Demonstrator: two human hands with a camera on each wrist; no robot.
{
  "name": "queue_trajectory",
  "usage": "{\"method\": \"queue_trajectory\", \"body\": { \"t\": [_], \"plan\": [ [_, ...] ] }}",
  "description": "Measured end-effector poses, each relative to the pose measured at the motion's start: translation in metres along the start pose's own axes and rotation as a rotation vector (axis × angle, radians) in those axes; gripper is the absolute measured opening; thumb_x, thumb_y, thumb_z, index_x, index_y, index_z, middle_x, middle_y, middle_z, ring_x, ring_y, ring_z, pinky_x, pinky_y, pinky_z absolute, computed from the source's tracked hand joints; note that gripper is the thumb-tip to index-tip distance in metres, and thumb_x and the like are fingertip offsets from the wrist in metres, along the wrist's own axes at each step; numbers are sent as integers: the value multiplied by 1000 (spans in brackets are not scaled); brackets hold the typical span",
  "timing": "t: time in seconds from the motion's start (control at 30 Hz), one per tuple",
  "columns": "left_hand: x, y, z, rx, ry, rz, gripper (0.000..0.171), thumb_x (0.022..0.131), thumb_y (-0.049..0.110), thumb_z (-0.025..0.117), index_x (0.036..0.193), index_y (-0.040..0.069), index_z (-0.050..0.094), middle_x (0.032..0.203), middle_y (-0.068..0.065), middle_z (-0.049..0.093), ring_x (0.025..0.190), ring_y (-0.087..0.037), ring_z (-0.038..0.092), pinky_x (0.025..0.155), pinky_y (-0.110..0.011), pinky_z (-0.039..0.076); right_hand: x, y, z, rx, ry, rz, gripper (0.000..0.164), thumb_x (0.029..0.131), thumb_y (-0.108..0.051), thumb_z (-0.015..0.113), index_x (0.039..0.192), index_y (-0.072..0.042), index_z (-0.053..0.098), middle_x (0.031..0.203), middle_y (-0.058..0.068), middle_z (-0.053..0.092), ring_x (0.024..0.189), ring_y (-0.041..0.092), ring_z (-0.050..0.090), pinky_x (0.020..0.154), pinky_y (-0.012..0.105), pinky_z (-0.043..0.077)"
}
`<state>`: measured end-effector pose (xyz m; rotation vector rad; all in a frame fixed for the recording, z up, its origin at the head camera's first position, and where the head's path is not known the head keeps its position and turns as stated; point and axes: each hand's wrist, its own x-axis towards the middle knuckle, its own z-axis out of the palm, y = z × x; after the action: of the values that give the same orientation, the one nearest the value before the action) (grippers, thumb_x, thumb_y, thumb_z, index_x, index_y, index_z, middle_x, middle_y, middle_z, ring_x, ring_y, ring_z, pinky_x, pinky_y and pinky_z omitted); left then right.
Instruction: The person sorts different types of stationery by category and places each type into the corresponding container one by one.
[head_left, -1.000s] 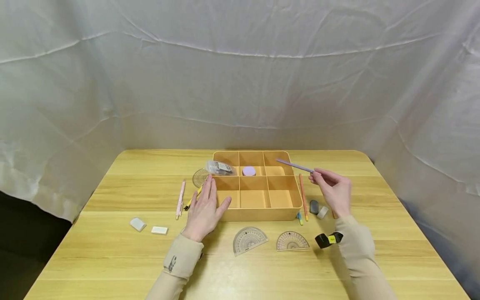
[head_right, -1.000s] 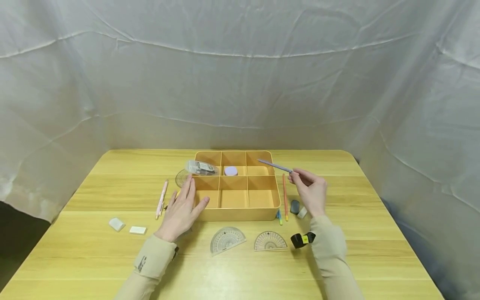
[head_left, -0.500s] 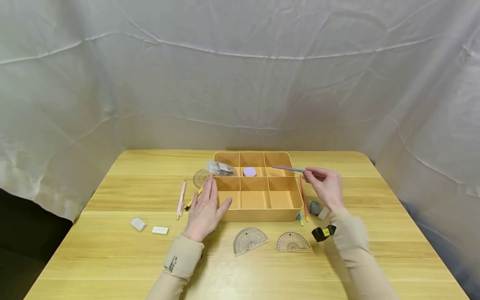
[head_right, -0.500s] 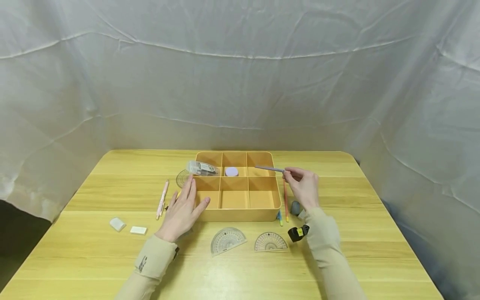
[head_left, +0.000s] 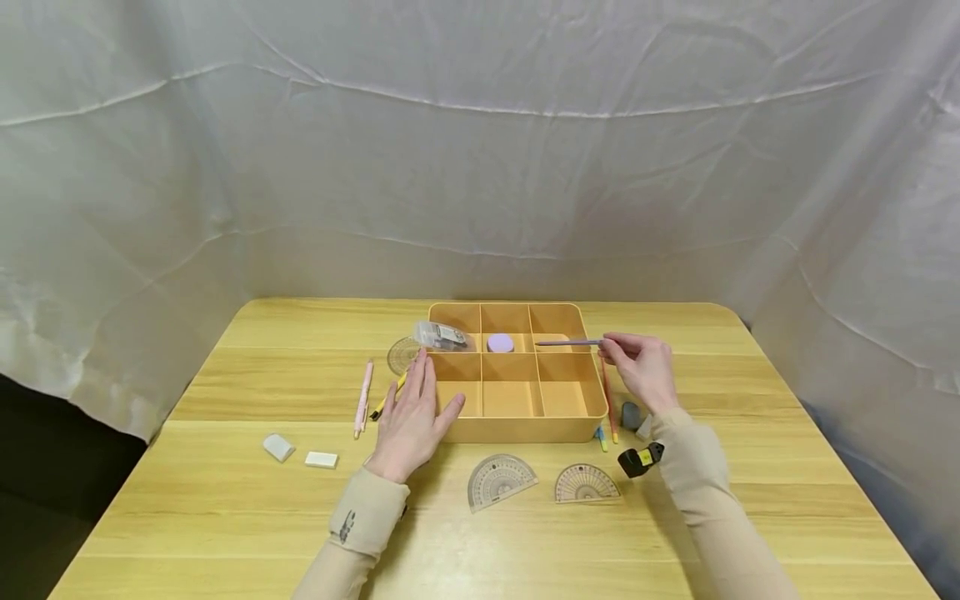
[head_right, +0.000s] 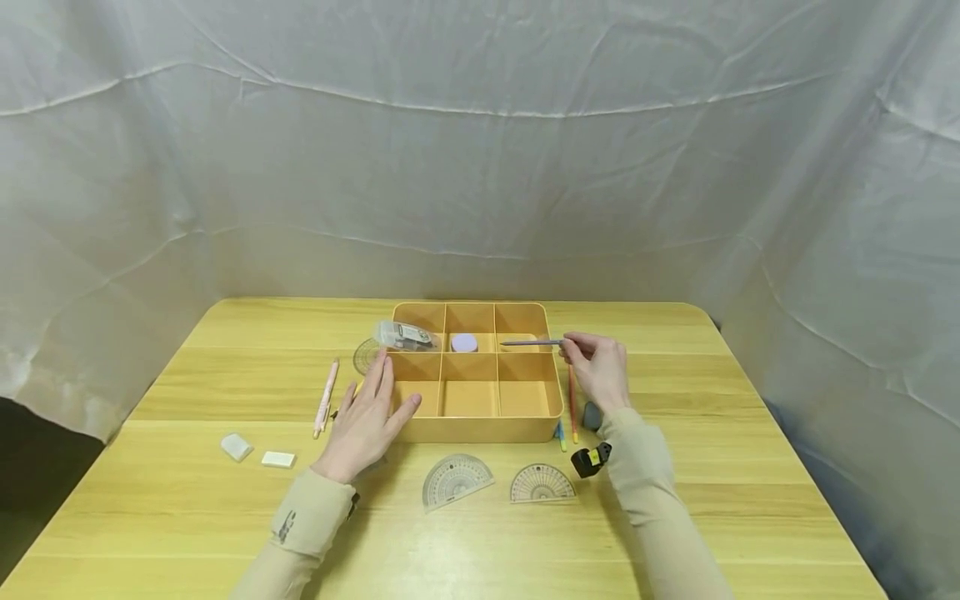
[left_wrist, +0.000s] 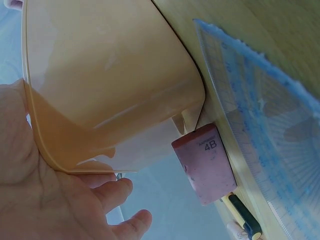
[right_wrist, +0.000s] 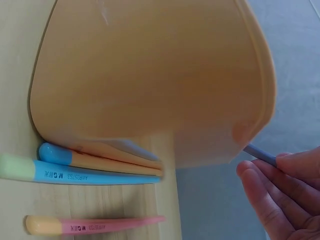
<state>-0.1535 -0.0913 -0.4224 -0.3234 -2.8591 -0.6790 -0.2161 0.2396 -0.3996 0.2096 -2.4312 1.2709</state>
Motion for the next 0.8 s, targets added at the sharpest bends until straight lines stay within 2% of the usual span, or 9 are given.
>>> {"method": "queue_trajectory", "body": {
  "t": [0.2,0.3,0.37,0.43,0.53,0.6,0.8],
  "plan": [
    [1,1,0,-4,-2,-2,81,98,51,41,149,-7,19,159,-15,6,140,-33,20,114,-58,13,0,-1,3,-39,10,-21,21,90,-3,64,102,12,70,87,26,72,74,34,70,55,-2,43],
    [1,1,0,2,1,3,82,98,52,40,149,-7,19,159,-15,7,140,-33,21,113,-58,14,0,-1,5,-50,15,-31,20,89,-2,64,102,11,71,86,26,72,72,34,70,54,0,45],
    [1,2,0,0,-1,1,81,98,52,40,150,-7,19,159,-15,7,140,-32,21,114,-58,14,-1,0,5,-60,18,-34,20,89,-3,65,101,11,71,86,26,72,72,33,70,56,8,53],
    [1,2,0,0,-5,-2,81,98,52,40,150,-7,18,159,-15,7,140,-32,20,114,-58,14,-1,0,6,-73,20,-35,20,89,-4,65,101,10,72,86,25,72,72,32,70,59,22,59],
    [1,2,0,0,-10,-5,81,98,52,40,150,-7,18,159,-15,7,141,-32,20,114,-58,13,-3,0,6,-80,19,-32,20,89,-4,65,101,10,72,86,25,72,72,32,70,63,42,59],
    [1,2,0,-1,-14,-7,81,98,52,39,150,-6,17,159,-14,5,141,-32,19,114,-58,13,-3,1,6,-80,17,-31,20,88,-4,65,100,10,72,86,25,72,72,32,70,63,46,58],
    [1,3,0,-7,-14,-10,81,98,52,40,150,-6,17,159,-14,5,141,-32,18,114,-57,12,-5,4,6,-85,10,-36,21,88,-4,67,101,11,72,85,25,72,72,32,70,62,45,58]
  ]
}}
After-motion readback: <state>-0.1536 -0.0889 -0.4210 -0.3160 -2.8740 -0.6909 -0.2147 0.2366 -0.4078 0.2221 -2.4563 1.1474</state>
